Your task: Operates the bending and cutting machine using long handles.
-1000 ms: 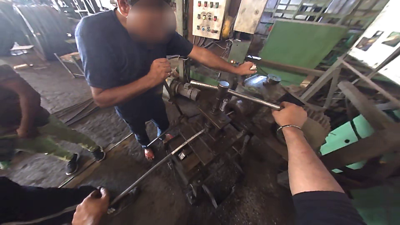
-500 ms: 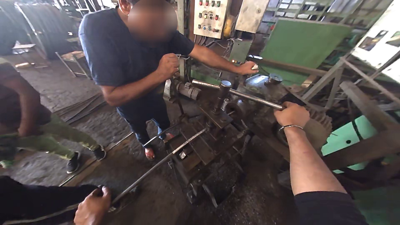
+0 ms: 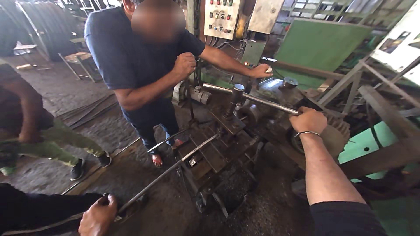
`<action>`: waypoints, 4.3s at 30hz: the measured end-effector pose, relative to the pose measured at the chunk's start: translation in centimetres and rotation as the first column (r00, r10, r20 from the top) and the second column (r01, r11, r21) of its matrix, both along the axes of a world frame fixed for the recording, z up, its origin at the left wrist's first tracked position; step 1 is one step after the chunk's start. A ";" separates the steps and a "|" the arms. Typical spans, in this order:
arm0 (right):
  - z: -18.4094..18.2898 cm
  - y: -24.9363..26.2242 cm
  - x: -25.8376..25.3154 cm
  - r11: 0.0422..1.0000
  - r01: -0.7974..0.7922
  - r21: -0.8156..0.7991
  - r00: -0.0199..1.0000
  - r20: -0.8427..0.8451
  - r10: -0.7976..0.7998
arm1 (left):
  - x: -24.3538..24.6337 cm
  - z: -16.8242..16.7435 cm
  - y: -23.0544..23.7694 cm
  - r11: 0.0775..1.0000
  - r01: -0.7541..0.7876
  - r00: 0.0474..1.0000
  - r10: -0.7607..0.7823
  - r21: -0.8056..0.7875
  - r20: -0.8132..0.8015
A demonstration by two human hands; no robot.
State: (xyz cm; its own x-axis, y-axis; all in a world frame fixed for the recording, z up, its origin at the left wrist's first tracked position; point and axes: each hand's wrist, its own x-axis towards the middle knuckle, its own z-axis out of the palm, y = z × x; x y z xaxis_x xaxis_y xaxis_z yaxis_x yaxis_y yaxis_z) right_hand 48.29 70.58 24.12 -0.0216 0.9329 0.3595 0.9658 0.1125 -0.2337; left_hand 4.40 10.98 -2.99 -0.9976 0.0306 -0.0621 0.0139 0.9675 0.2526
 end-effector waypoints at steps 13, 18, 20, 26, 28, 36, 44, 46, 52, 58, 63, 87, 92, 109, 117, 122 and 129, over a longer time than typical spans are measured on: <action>0.0 -0.1 0.2 1.000 -0.003 0.000 1.000 0.013 0.003 | 0.2 0.2 0.2 1.000 -0.002 1.000 0.002 0.001 0.002; 0.2 -0.2 0.0 1.000 0.005 -0.007 1.000 0.013 -0.005 | 0.2 0.1 0.4 1.000 -0.012 1.000 0.012 -0.008 0.003; 0.1 0.0 0.1 1.000 0.009 -0.005 1.000 0.012 -0.009 | 0.2 0.1 0.4 1.000 -0.015 1.000 0.015 -0.008 0.002; 0.0 0.4 0.1 1.000 0.012 -0.003 1.000 0.022 -0.012 | 0.1 0.1 0.5 1.000 -0.004 1.000 0.004 -0.012 -0.004; 0.1 0.3 0.1 1.000 0.019 -0.002 1.000 0.023 -0.019 | 0.1 0.0 0.5 1.000 -0.004 1.000 0.004 -0.016 -0.002; -0.1 0.6 0.1 1.000 0.013 0.008 1.000 0.021 -0.013 | 0.3 0.5 0.8 1.000 0.001 1.000 -0.001 -0.012 0.005; 0.2 0.5 0.1 1.000 -0.003 0.003 0.999 0.036 0.002 | 0.2 0.1 0.8 1.000 -0.002 1.000 0.002 -0.002 0.014; 0.1 0.6 0.2 1.000 0.001 0.000 0.999 0.038 -0.001 | 0.3 0.0 0.9 1.000 0.001 1.000 -0.001 -0.006 0.005; 0.1 0.8 0.2 1.000 0.007 0.006 0.999 0.040 -0.007 | 0.1 0.0 1.0 1.000 -0.003 1.000 0.003 -0.017 -0.004; 0.0 1.1 0.3 1.000 0.009 -0.003 0.999 0.037 -0.009 | 0.1 -0.2 1.0 1.000 -0.002 1.000 0.001 -0.016 -0.012; -0.2 1.4 0.3 1.000 0.011 0.010 0.999 0.043 -0.012 | 0.5 0.3 1.3 1.000 -0.021 1.000 0.021 -0.012 -0.006; -0.2 2.0 0.4 1.000 0.008 0.005 0.999 0.043 -0.009 | 0.7 0.9 2.0 1.000 -0.011 1.000 0.011 -0.017 -0.002; -0.1 1.8 0.4 1.000 0.016 -0.005 0.999 0.032 -0.016 | 0.7 0.8 2.0 1.000 -0.006 1.000 0.006 -0.029 -0.002; 0.1 2.3 0.6 1.000 0.000 -0.019 0.999 0.034 0.001 | 1.0 0.8 2.7 0.999 -0.018 1.000 0.018 -0.032 0.000; 0.0 2.6 0.7 1.000 0.008 -0.022 0.999 0.046 -0.007 | 1.2 1.2 3.0 0.999 -0.010 1.000 0.010 -0.034 0.000; 0.0 2.7 0.8 0.999 0.016 -0.027 0.999 0.041 -0.015 | 1.2 1.3 3.3 0.999 -0.010 1.000 0.010 -0.035 0.001; 0.3 2.6 0.7 0.999 0.011 -0.034 0.999 0.041 -0.010 | 1.4 1.4 3.4 1.000 -0.007 1.000 0.007 -0.029 0.007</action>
State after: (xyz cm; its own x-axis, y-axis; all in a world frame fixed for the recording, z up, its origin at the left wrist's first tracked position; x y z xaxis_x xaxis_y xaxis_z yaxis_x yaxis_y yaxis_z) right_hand 48.97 73.16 24.40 -0.0258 0.9447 0.3269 0.9757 0.0949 -0.1974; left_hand 5.85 14.33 -1.60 -0.9973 0.0216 -0.0703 0.0053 0.9743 0.2250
